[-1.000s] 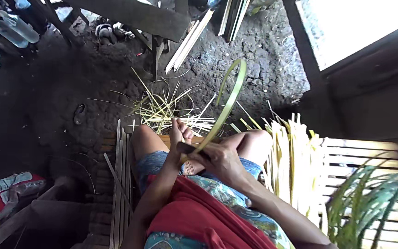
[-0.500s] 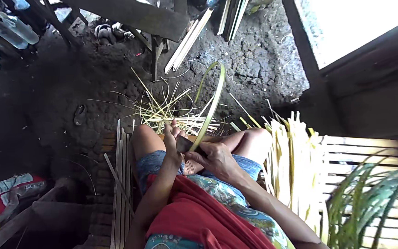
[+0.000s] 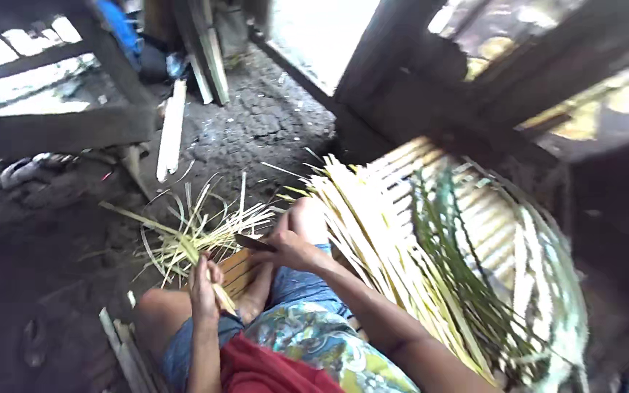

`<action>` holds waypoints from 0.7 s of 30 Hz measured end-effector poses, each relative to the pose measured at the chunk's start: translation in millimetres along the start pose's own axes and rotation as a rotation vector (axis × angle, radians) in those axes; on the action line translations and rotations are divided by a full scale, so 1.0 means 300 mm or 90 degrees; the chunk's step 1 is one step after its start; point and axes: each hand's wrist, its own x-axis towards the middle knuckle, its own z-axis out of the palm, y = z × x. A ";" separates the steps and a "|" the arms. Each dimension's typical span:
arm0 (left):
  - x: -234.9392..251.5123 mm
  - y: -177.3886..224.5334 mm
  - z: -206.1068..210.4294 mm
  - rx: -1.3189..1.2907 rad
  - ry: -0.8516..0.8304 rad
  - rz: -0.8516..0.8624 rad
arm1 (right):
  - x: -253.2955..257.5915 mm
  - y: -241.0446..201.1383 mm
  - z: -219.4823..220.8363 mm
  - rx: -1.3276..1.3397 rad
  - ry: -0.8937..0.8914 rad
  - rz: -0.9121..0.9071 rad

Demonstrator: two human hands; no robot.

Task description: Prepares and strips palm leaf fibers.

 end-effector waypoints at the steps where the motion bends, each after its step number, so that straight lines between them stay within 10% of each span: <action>1: -0.003 -0.015 0.034 0.051 -0.004 0.019 | 0.017 -0.006 0.005 0.024 0.067 -0.008; 9: -0.034 -0.125 0.230 0.406 -0.235 0.170 | 0.129 -0.087 -0.023 -0.088 0.110 0.081; 12: 0.008 -0.092 0.300 0.540 -0.401 0.059 | 0.062 -0.019 -0.127 -0.110 0.168 0.142; 15: 0.030 -0.092 0.314 0.582 -0.585 0.033 | -0.048 0.169 -0.262 -0.149 0.431 0.214; 21: 0.054 -0.149 0.180 0.583 -0.562 -0.008 | -0.662 0.594 -0.577 -0.286 0.904 0.425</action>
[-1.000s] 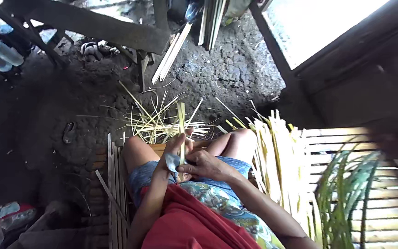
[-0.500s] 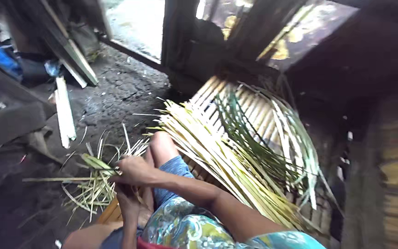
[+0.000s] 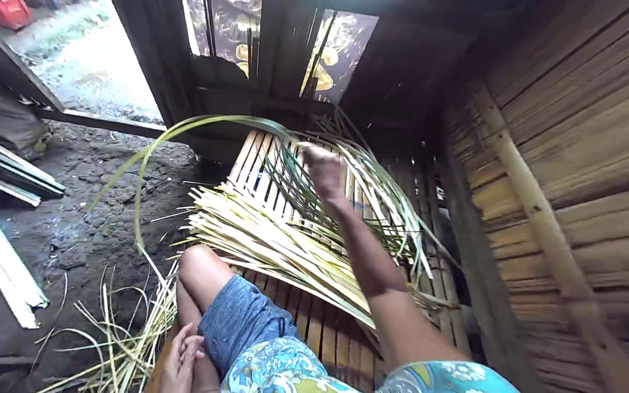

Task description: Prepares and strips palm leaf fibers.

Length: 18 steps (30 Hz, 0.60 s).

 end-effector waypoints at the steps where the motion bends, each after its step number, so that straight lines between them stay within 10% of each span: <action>1: -0.012 -0.025 -0.011 -0.003 0.007 -0.009 | 0.011 0.115 -0.056 -0.037 0.021 0.067; 10: -0.057 -0.099 -0.061 -0.047 0.079 -0.080 | -0.310 0.823 -0.251 -0.231 -0.062 0.547; 18: -0.106 -0.134 -0.032 -0.006 0.070 -0.105 | -0.462 0.968 -0.302 -0.359 -0.221 0.670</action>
